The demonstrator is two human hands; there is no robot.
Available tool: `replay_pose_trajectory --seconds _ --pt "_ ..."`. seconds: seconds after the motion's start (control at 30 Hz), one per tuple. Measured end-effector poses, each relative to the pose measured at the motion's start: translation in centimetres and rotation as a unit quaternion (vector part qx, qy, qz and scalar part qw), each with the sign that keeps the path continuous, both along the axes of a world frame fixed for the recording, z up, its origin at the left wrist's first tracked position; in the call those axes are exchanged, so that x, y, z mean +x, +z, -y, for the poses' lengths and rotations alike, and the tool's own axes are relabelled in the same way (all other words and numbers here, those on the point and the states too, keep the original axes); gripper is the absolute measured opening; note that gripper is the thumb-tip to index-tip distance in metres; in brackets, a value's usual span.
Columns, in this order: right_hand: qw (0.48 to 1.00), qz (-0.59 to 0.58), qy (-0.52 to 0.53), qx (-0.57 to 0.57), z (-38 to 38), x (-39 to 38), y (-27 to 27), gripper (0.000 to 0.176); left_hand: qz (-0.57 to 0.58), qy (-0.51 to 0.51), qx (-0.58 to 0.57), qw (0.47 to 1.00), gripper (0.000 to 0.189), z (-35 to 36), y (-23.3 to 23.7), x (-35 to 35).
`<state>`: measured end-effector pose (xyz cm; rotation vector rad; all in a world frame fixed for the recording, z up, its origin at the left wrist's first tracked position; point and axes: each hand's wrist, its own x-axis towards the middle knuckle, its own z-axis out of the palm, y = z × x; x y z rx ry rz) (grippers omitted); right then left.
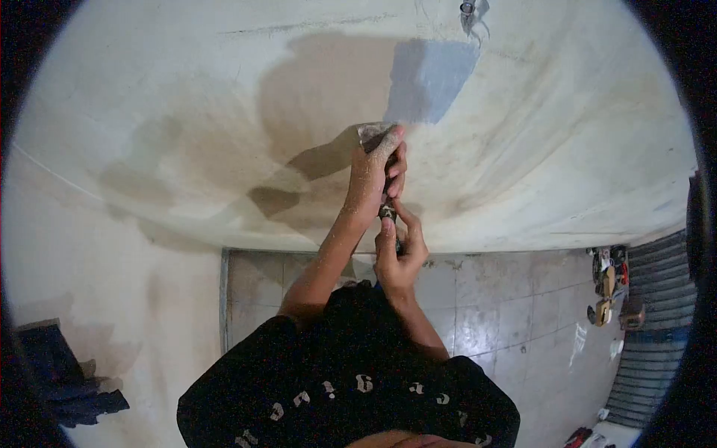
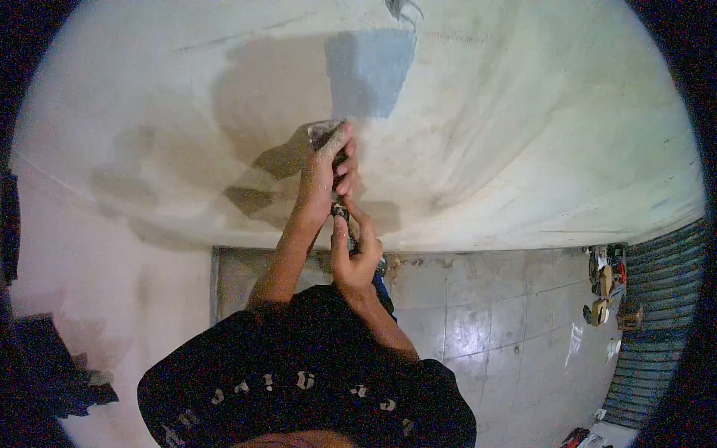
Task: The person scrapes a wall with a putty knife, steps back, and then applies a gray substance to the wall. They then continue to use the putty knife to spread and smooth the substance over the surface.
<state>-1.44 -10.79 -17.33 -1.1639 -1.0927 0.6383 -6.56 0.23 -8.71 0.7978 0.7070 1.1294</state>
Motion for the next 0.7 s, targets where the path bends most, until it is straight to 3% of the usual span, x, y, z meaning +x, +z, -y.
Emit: replay_pose_trajectory --seconds 0.4,0.57,0.7 --pt "1.0 -0.012 0.006 -0.003 -0.5 0.2 -0.2 0.032 -0.018 0.001 -0.011 1.0 0.037 0.1 -0.8 -0.2" --pt "0.997 -0.052 0.02 -0.058 0.6 0.3 2.0 0.031 -0.021 0.0 -0.026 0.999 0.037 0.4 -0.5 0.0" --pt "0.999 -0.025 0.008 -0.026 0.4 0.1 -0.4 0.033 -0.02 -0.011 -0.017 1.0 0.036 -0.2 -0.7 -0.1"
